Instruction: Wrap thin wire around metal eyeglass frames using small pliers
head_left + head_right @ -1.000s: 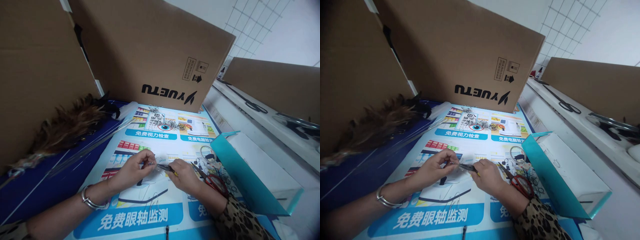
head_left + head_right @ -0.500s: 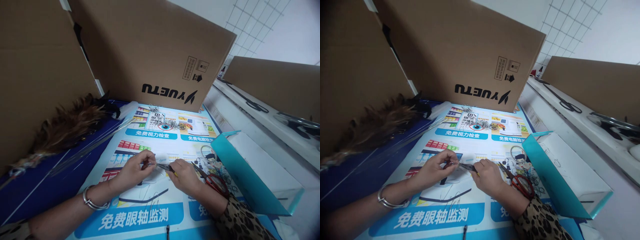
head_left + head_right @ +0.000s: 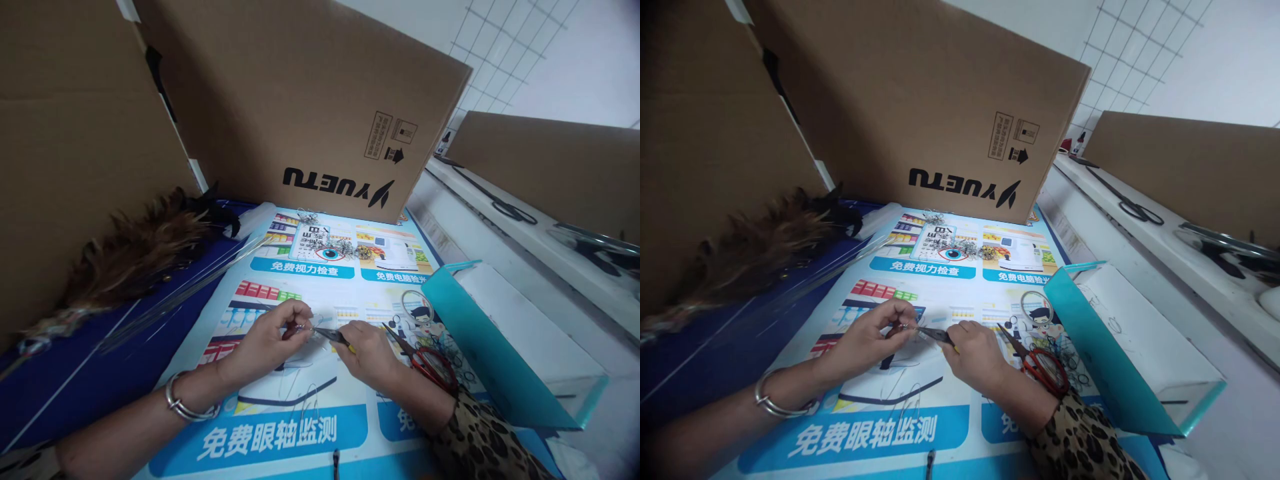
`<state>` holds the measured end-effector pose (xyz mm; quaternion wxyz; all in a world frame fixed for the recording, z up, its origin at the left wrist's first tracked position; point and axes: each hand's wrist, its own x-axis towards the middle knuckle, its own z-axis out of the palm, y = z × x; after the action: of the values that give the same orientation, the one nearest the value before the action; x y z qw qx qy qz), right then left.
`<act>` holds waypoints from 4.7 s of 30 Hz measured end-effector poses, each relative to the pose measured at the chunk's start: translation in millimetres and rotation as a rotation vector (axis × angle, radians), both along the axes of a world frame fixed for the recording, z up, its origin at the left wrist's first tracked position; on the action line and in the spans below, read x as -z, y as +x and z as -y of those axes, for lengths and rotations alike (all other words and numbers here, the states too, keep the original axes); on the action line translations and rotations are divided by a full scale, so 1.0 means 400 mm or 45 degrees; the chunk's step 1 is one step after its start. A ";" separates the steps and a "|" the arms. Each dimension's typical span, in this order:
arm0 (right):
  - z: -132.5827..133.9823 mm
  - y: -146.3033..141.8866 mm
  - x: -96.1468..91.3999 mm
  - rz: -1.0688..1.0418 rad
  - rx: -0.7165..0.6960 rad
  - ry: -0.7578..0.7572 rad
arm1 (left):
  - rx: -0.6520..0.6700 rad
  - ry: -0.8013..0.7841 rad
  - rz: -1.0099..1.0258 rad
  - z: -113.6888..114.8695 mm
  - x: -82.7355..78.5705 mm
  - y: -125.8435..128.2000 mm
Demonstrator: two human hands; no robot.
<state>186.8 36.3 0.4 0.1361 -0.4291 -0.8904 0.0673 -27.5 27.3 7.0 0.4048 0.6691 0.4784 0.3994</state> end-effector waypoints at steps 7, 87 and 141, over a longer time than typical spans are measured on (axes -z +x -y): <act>-0.002 0.003 0.010 -0.101 -0.003 -0.077 | 0.011 -0.004 0.099 -0.007 0.004 -0.002; 0.011 -0.007 -0.001 -0.047 0.076 -0.030 | -0.025 0.169 -0.156 0.002 0.012 0.001; 0.020 -0.024 -0.006 0.067 0.136 0.133 | -0.250 0.342 -0.347 0.013 0.011 0.012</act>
<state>177.3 28.4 2.9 0.1384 -0.4701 -0.8717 0.0022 -22.8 22.2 2.5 0.2028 0.7152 0.5340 0.4027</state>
